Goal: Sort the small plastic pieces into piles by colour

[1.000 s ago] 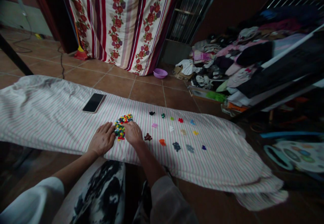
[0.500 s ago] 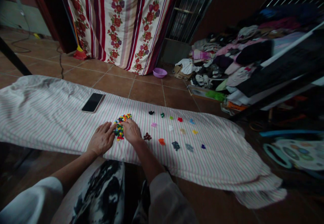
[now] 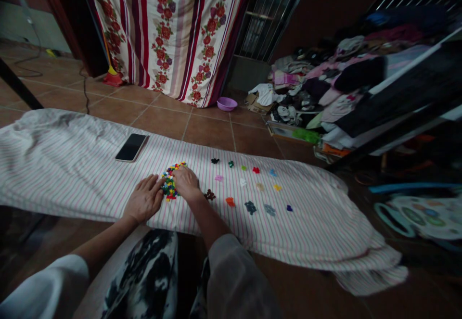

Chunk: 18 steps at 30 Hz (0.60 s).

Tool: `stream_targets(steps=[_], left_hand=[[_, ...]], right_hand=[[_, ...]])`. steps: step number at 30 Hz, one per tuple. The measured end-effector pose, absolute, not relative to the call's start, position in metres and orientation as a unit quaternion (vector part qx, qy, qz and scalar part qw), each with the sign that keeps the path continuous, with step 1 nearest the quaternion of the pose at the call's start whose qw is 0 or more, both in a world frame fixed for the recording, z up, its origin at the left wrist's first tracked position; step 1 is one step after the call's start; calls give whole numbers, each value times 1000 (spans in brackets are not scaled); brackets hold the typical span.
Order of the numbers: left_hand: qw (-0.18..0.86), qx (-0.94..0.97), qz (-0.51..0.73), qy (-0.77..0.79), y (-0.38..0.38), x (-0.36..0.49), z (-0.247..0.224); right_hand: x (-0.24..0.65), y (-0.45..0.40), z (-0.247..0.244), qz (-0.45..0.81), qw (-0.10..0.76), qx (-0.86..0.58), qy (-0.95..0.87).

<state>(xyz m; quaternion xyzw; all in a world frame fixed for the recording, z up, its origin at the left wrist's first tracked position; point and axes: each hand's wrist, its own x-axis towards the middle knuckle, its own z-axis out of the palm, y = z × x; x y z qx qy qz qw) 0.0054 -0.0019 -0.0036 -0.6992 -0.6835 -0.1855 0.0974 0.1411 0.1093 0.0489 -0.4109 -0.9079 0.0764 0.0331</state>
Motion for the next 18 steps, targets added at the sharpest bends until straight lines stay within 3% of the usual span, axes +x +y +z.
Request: stream_targets(steps=[10, 18], left_hand=[[102, -703, -197, -675, -1, 4, -6], [107, -697, -199, -680, -1, 5, -6]], right_hand=[[139, 103, 43, 32, 74, -364, -928], [145, 109, 32, 66, 141, -357, -921]])
